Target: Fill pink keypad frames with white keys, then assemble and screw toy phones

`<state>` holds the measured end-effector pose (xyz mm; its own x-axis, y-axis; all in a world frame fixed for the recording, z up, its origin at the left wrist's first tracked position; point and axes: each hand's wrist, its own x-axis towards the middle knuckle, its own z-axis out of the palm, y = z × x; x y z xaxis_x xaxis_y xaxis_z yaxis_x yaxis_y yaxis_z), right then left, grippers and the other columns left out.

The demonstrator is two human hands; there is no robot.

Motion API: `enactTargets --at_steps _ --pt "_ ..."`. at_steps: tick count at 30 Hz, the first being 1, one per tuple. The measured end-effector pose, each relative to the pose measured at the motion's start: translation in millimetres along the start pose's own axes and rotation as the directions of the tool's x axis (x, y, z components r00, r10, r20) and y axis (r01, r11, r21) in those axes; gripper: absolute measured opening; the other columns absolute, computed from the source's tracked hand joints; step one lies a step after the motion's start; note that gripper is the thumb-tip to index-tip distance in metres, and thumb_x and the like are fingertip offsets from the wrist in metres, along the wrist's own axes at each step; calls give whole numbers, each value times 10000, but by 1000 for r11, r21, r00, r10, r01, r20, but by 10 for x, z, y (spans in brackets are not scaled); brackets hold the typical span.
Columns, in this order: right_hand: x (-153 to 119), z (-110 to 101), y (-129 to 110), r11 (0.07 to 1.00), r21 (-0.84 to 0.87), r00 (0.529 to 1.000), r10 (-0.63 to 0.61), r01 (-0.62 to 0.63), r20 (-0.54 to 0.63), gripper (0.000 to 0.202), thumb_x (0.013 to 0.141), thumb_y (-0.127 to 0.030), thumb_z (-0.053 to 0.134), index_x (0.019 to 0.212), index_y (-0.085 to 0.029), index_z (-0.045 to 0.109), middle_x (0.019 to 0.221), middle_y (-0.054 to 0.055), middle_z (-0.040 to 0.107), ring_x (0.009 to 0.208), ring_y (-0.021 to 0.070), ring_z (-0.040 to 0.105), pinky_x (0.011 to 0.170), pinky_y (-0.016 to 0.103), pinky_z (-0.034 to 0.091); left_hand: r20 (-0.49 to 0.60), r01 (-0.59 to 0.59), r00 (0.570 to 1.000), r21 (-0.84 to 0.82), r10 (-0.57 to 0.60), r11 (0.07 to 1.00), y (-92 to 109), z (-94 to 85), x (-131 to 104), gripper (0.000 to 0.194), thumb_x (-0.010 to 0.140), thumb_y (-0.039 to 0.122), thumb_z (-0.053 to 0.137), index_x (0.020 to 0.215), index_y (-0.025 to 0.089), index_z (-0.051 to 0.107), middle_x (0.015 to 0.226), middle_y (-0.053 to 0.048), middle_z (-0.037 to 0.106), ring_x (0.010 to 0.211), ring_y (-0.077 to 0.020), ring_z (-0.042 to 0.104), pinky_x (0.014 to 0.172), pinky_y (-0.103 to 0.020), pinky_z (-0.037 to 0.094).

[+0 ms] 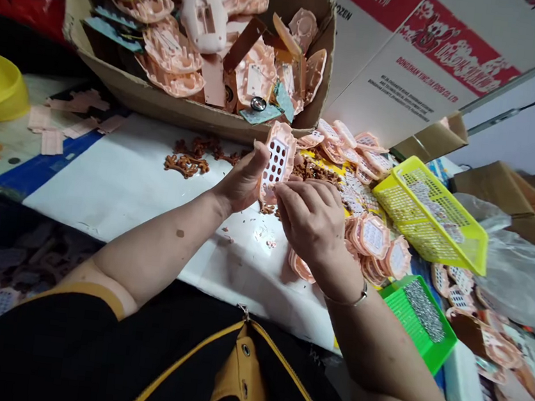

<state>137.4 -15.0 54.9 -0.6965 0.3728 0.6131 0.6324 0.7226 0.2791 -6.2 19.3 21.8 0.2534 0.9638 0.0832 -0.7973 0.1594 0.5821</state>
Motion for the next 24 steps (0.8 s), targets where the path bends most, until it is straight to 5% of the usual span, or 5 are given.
enactTargets --at_steps 5,13,18,21,24 --pt "-10 -22 -20 999 31 994 -28 25 106 176 1016 -217 497 1010 -175 668 904 61 737 864 185 614 878 337 464 -14 10 1000 -30 -10 1000 -36 14 -3 761 875 729 530 1419 198 517 1262 -138 696 1282 -342 615 1046 -473 517" --pt "-143 15 -129 996 85 973 -4 -16 230 528 1025 -531 398 1282 -121 607 1152 157 694 1063 253 610 939 402 465 -69 57 996 -77 -63 995 -42 25 12 672 903 696 512 1372 216 550 1199 -115 718 1196 -293 664 1013 -416 554" --pt "-222 -127 463 947 230 958 168 -222 233 422 1028 -464 437 1273 -186 639 1170 133 721 1082 240 653 946 423 496 -96 84 992 -15 -85 996 -56 16 40 779 843 811 466 1361 236 549 1107 -101 736 1052 -255 720 857 -341 598" --pt "-351 -151 1210 870 4 793 448 -494 413 372 1002 -417 490 1183 -177 709 1108 135 746 1005 248 689 899 419 522 -141 100 986 46 -92 994 -33 10 59 866 850 865 299 1352 209 559 1063 -106 742 896 -215 741 758 -297 600" --pt "-533 -25 1914 754 -316 413 602 -576 684 345 938 -360 574 1160 -149 734 1090 152 757 941 250 705 826 389 543 -161 112 982 92 -96 989 -5 -1 70 900 863 863 214 1370 202 554 1044 -111 743 743 -184 726 663 -283 589"
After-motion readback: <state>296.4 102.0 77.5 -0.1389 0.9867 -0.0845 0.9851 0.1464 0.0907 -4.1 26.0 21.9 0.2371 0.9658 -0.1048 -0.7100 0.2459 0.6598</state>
